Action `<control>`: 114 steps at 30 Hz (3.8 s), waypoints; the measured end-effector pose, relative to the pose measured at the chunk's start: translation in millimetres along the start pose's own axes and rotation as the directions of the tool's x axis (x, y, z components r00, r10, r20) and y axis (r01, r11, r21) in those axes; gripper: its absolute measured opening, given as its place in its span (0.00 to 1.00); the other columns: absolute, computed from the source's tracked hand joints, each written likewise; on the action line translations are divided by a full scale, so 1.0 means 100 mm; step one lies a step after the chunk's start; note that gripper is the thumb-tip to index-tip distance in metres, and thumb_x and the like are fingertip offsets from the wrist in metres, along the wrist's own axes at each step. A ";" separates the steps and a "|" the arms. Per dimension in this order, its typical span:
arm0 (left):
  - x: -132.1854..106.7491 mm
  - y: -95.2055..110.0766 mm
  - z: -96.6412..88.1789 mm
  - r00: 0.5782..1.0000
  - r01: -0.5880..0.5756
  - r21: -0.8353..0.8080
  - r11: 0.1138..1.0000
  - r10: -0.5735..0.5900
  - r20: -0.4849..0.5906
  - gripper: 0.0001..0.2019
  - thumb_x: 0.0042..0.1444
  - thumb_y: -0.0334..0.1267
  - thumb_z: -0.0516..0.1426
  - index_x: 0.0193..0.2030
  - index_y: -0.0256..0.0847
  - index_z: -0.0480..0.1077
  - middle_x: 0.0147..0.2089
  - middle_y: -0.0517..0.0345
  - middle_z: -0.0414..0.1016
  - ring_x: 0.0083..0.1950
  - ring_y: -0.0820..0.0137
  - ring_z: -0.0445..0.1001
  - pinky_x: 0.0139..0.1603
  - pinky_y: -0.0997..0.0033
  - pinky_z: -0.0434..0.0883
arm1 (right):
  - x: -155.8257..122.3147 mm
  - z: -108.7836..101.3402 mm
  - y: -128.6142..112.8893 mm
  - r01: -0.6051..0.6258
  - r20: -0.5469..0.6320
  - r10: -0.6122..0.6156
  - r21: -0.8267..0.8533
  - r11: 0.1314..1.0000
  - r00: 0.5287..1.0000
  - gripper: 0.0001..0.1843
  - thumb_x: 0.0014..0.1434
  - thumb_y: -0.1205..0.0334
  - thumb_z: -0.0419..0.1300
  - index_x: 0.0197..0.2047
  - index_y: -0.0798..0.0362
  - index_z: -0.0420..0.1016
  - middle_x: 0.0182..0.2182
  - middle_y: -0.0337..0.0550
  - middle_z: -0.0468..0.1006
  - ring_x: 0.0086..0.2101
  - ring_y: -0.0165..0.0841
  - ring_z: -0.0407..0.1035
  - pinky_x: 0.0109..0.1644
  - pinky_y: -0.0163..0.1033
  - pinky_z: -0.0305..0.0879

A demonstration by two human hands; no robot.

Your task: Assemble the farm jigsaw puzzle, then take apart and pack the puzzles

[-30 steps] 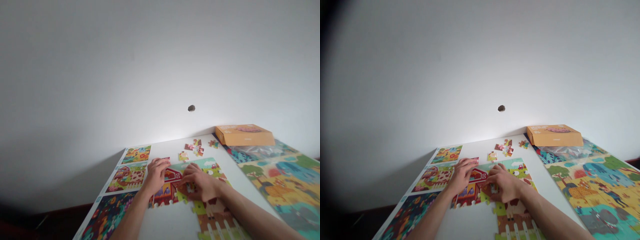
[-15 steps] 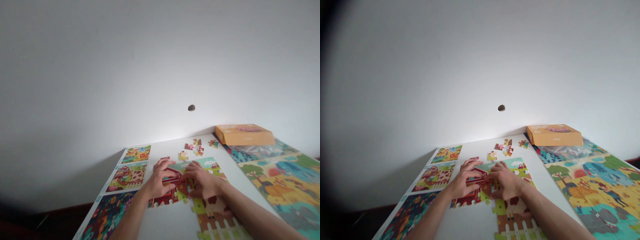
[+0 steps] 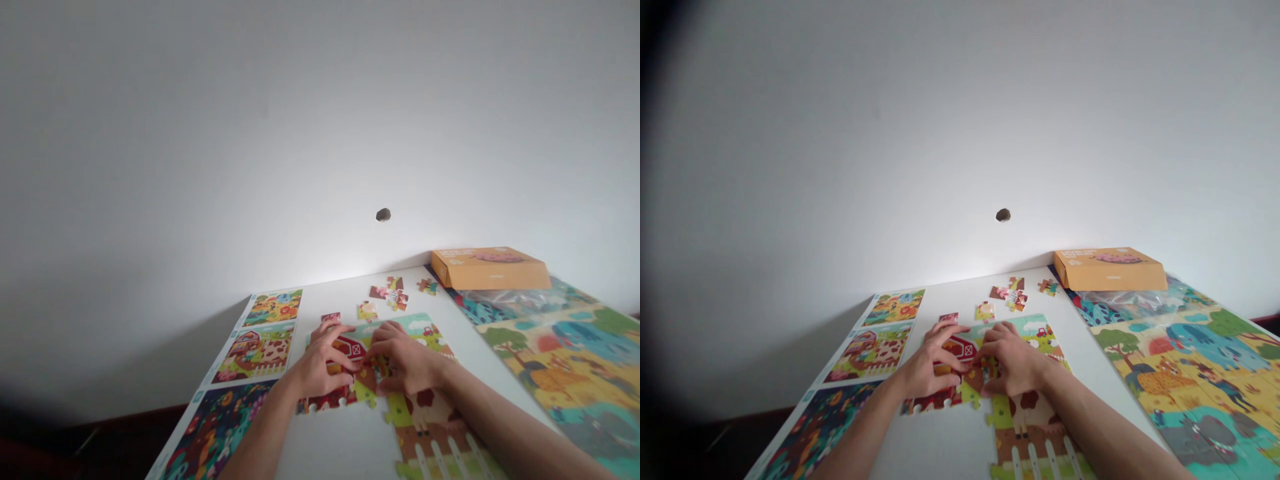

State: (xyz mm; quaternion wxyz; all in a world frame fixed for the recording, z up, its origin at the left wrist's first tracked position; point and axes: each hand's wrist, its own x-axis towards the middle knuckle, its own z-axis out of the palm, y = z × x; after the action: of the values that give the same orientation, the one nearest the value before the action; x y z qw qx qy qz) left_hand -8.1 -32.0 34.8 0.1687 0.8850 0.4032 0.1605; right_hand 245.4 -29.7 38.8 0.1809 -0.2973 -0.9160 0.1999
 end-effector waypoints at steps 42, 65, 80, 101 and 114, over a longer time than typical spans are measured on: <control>0.05 -0.13 0.09 0.967 -0.026 -0.196 0.980 -0.025 -0.253 0.22 0.56 0.20 0.48 0.48 0.44 0.77 0.55 0.52 0.73 0.59 0.65 0.68 0.64 0.58 0.64 | 0.00 0.00 -0.19 0.044 0.054 -0.044 0.014 0.999 0.998 0.28 0.46 0.53 0.68 0.50 0.51 0.70 0.42 0.46 0.73 0.44 0.42 0.64 0.55 0.50 0.52; 0.03 -0.05 0.04 0.985 -0.047 -0.096 0.994 0.031 -0.167 0.16 0.54 0.25 0.55 0.43 0.46 0.79 0.55 0.54 0.73 0.59 0.61 0.66 0.65 0.54 0.60 | -0.17 -0.11 -0.32 0.030 0.182 -0.030 0.000 1.000 0.983 0.39 0.36 0.54 0.71 0.55 0.42 0.70 0.48 0.44 0.68 0.49 0.46 0.61 0.57 0.54 0.52; 0.03 -0.08 0.05 0.983 -0.012 0.017 1.000 0.015 -0.185 0.10 0.59 0.37 0.58 0.46 0.50 0.78 0.57 0.54 0.72 0.62 0.58 0.64 0.65 0.52 0.57 | -0.21 -0.16 -0.35 -0.076 0.159 0.092 -0.106 0.992 0.983 0.44 0.39 0.51 0.71 0.60 0.42 0.66 0.53 0.49 0.67 0.53 0.51 0.60 0.56 0.57 0.54; 0.02 -0.17 0.03 0.966 0.079 0.056 0.995 -0.063 -0.249 0.14 0.52 0.52 0.62 0.42 0.49 0.79 0.55 0.54 0.72 0.58 0.57 0.65 0.62 0.55 0.59 | -0.08 0.07 -0.70 0.066 0.118 -0.070 0.038 0.997 0.991 0.18 0.52 0.53 0.65 0.45 0.49 0.72 0.46 0.44 0.72 0.46 0.39 0.65 0.50 0.41 0.58; 0.01 -0.16 0.03 0.968 0.077 0.075 0.994 -0.057 -0.245 0.15 0.53 0.54 0.60 0.43 0.52 0.79 0.56 0.56 0.72 0.58 0.57 0.65 0.61 0.54 0.59 | -0.06 0.12 -0.68 0.056 0.058 -0.053 -0.042 0.998 0.997 0.11 0.55 0.53 0.60 0.40 0.48 0.74 0.41 0.42 0.72 0.43 0.37 0.64 0.49 0.42 0.54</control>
State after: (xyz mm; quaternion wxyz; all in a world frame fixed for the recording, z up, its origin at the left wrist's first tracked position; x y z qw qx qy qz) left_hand -16.6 -22.1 25.8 0.0864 0.8509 0.4568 0.2446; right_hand 212.2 -86.7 59.0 0.1538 -0.2703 -0.9326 0.1833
